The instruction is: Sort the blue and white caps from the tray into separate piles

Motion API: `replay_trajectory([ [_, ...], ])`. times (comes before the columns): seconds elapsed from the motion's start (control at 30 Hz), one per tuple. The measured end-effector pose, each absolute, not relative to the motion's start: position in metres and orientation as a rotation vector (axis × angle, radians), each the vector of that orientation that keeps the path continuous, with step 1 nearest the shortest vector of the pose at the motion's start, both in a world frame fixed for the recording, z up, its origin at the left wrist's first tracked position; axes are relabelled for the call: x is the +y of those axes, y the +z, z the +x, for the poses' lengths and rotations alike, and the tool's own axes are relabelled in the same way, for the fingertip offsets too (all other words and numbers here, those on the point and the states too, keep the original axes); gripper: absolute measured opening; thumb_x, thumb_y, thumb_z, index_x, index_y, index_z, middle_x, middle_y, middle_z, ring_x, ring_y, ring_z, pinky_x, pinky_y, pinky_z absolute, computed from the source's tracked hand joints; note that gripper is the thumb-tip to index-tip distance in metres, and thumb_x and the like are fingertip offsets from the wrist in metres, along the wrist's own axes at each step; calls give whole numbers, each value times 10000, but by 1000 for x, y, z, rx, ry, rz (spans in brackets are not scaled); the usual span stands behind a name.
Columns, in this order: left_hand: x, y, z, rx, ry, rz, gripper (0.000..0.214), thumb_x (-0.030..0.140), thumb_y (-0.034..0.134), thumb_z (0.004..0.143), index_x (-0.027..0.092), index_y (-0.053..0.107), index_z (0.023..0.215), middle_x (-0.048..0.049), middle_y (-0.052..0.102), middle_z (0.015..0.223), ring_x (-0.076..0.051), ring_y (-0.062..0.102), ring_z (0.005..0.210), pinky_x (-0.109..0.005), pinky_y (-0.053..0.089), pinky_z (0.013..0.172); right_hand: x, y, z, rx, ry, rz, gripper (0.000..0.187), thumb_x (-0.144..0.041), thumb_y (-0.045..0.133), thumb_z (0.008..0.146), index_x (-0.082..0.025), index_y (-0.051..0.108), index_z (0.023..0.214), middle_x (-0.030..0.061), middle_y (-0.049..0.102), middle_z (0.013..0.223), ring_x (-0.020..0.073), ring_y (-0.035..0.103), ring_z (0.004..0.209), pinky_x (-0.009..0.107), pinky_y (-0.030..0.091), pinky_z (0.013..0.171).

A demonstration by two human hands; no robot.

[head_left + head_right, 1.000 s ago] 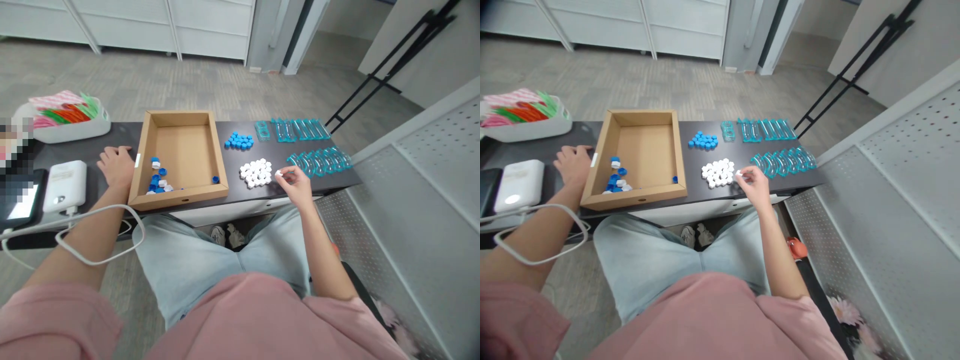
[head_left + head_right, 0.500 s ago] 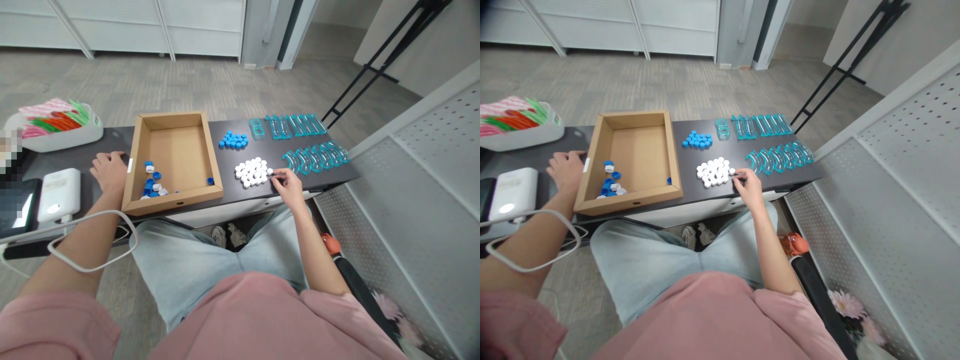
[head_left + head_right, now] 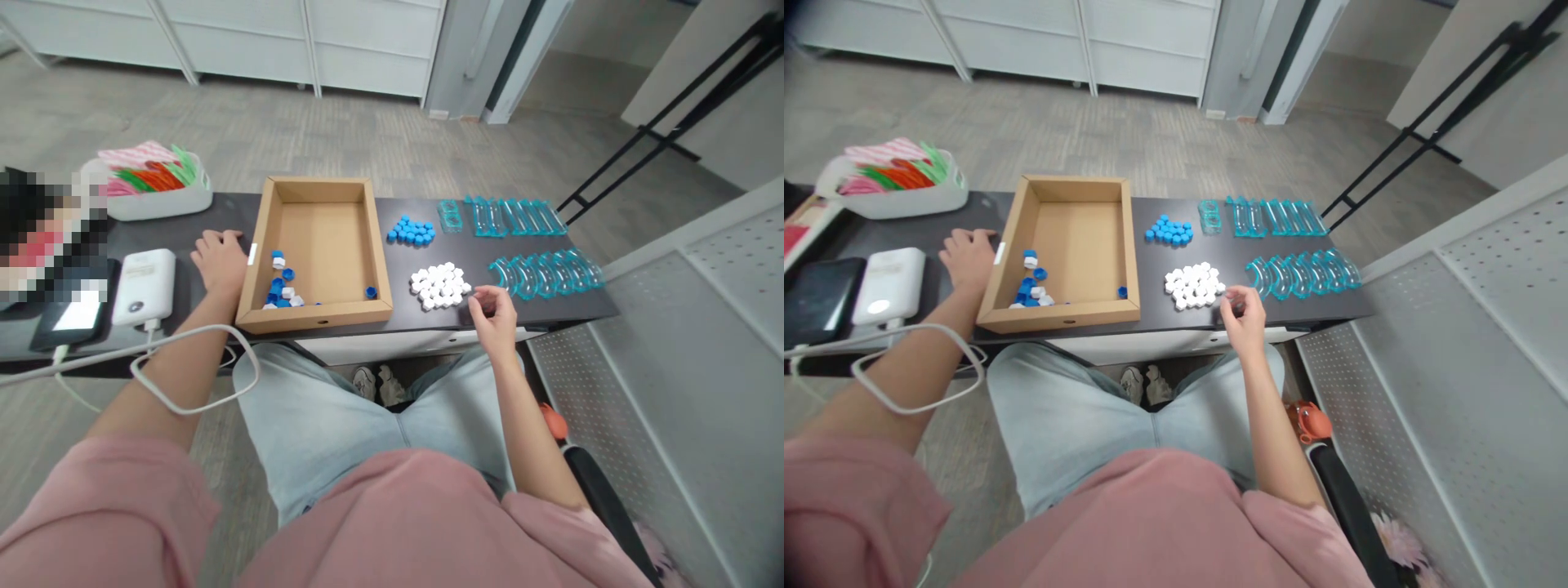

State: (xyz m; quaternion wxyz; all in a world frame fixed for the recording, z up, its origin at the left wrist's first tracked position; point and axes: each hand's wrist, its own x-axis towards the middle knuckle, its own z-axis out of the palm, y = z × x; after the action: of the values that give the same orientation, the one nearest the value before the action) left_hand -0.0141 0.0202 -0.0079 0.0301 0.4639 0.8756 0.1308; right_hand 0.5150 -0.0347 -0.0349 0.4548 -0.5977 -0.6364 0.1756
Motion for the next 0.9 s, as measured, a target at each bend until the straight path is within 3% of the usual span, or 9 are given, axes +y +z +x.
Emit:
replay_trajectory([
  [0.1, 18, -6, -13, 2663, 401, 1457, 630, 264, 280, 1186, 110, 628, 1689, -297, 523, 1746, -439, 483, 1576, -596, 371, 1302, -39, -23, 484, -1720, 442, -1325, 154, -547, 682, 1062, -399, 717, 1085, 106, 767, 1026, 362, 717, 885, 636, 655, 902],
  [0.27, 15, -6, -9, 2680, 400, 1486, 624, 317, 334, 1183, 107, 646, 1680, -306, 549, 1725, -460, 506, 1569, -585, 390, 1284, -15, 21, 392, -2173, 650, -784, 110, -390, 664, 1141, -335, 754, 1171, 84, 771, 1039, 306, 716, 922, 516, 615, 910],
  [0.37, 15, -6, -7, 2707, 415, 1489, 609, 322, 371, 1163, 126, 673, 1655, -310, 575, 1706, -474, 535, 1573, -583, 413, 1278, 20, 44, 318, -2519, 698, -523, 208, -298, 653, 1144, -266, 751, 1324, 93, 770, 1243, 266, 721, 1004, 461, 583, 1003],
  [0.47, 15, -6, -7, 2698, 445, 1515, 581, 347, 460, 1136, 139, 689, 1627, -326, 596, 1674, -487, 561, 1558, -595, 435, 1263, 55, 44, 248, -2808, 602, -492, 392, -145, 615, 1102, -223, 723, 1471, 129, 719, 1415, 286, 709, 1165, 425, 547, 1034],
  [0.73, 18, -16, -14, 2684, 512, 1534, 660, 457, 654, 1058, 184, 683, 1658, -331, 587, 1675, -545, 557, 1543, -669, 461, 1237, 87, 12, 191, -3010, 655, -406, 252, 14, 628, 953, -203, 681, 1071, 105, 735, 1216, 260, 664, 1058, 372, 530, 962],
  [0.9, 17, -17, -14, 2704, 510, 1521, 595, 423, 540, 1099, 182, 706, 1616, -311, 599, 1655, -510, 560, 1526, -631, 444, 1244, 91, 22, 226, -2661, 865, -473, 293, -66, 673, 905, -228, 623, 1144, 75, 741, 1181, 251, 663, 1048, 382, 558, 950],
])
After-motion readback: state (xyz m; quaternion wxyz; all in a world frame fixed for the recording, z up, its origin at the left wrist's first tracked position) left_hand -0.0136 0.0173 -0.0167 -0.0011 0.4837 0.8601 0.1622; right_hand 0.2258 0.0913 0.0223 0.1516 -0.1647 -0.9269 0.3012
